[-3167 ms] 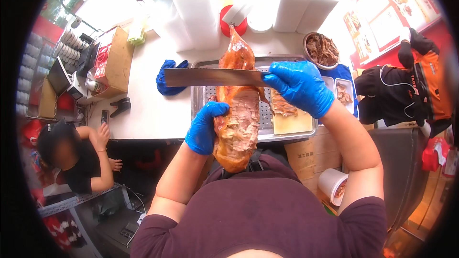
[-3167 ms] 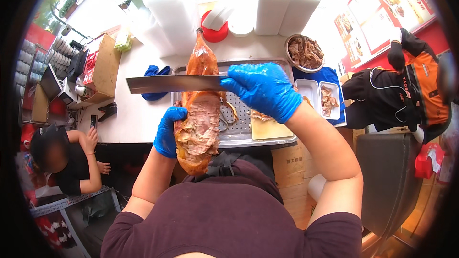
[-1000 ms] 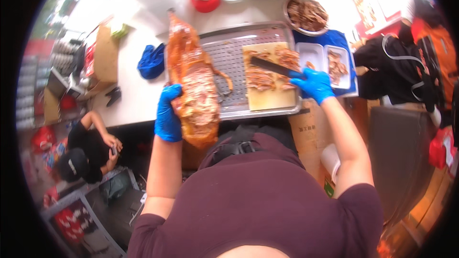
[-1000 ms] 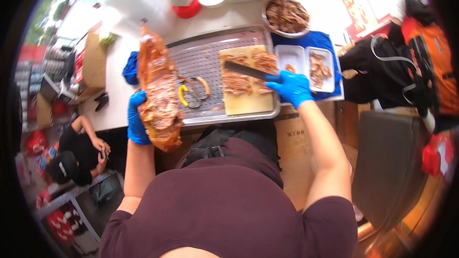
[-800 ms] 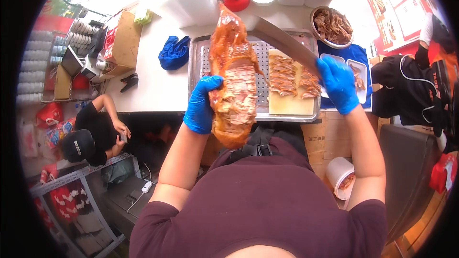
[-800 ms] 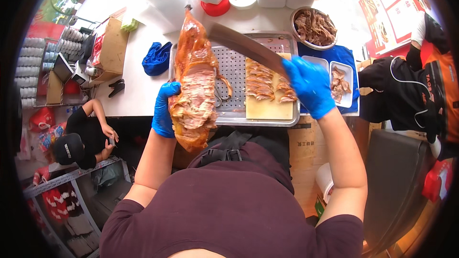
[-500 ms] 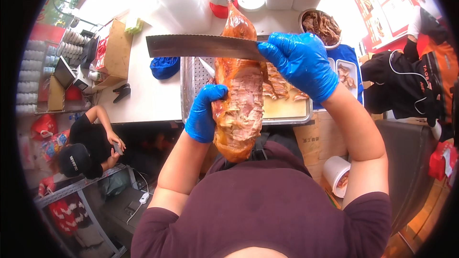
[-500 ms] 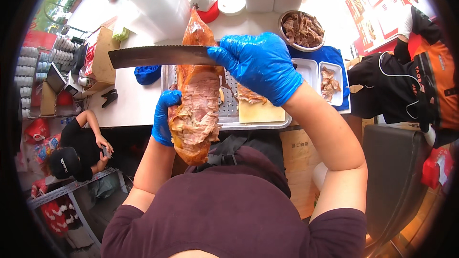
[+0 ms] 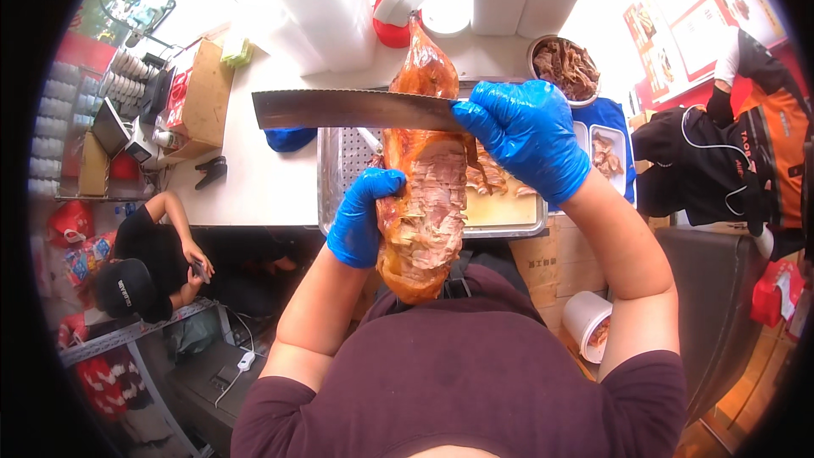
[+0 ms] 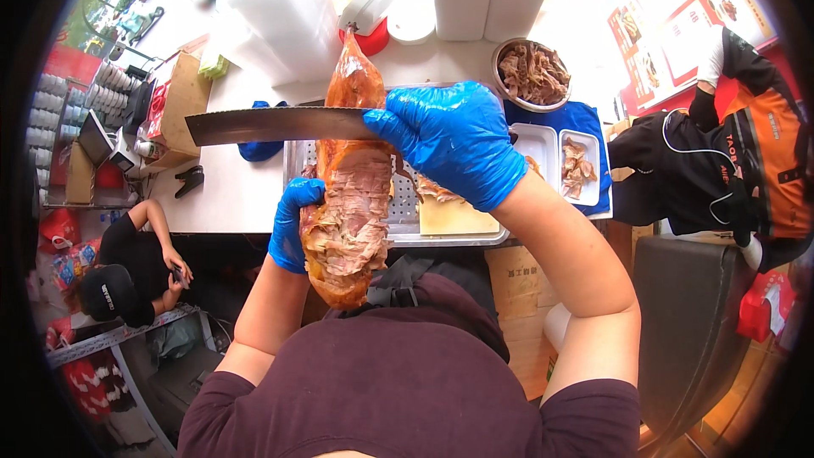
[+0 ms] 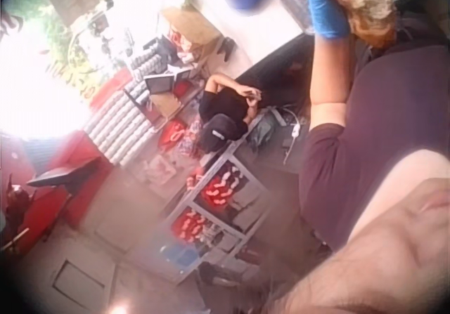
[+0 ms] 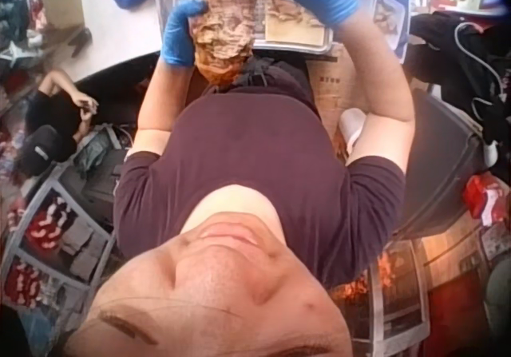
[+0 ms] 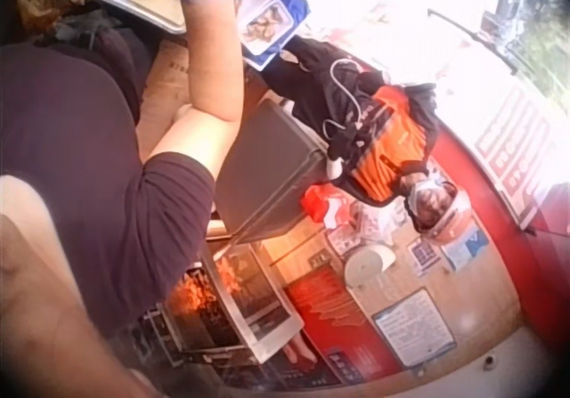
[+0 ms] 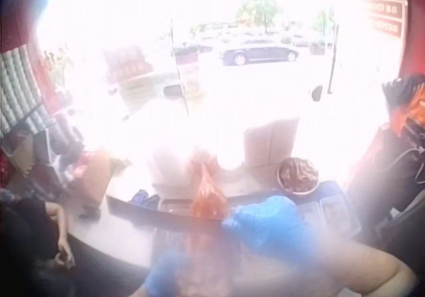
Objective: The person carves a whole roasted duck using a large cleaver, slicing thin pieces of meat and skin from the carcass and placing them onto a metal tray. The person wears blue gloves and works at a food stall counter with containers and other food items nearby.
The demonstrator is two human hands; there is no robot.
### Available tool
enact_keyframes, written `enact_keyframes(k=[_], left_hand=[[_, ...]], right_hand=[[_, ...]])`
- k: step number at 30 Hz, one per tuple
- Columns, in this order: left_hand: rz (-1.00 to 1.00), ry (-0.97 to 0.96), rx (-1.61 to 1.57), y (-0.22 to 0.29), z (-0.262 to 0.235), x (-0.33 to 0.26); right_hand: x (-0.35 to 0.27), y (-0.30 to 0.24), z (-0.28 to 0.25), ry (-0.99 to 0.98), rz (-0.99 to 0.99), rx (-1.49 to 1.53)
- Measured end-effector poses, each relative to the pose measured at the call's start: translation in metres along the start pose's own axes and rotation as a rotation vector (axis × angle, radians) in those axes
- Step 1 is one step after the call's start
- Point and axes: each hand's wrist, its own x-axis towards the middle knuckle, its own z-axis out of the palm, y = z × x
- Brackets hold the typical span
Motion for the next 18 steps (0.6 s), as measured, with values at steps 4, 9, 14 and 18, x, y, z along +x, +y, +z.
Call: enact_keyframes(k=[4,9,14,18], left_hand=[[0.006,0.003,-0.037,0.000,-0.001,0.001],[0.013,-0.008,0.004,0.012,-0.005,-0.001],[-0.043,0.032,-0.041,0.004,0.002,0.003],[-0.010,0.020,0.017,0.008,0.006,0.006]], right_hand=[[-0.009,0.008,-0.006,-0.002,-0.064,-0.108],[-0.040,0.052,-0.030,-0.097,-0.070,-0.273],[-0.010,0.030,-0.011,-0.098,-0.153,-0.052],[-0.038,0.049,-0.020,-0.194,-0.058,-0.111]])
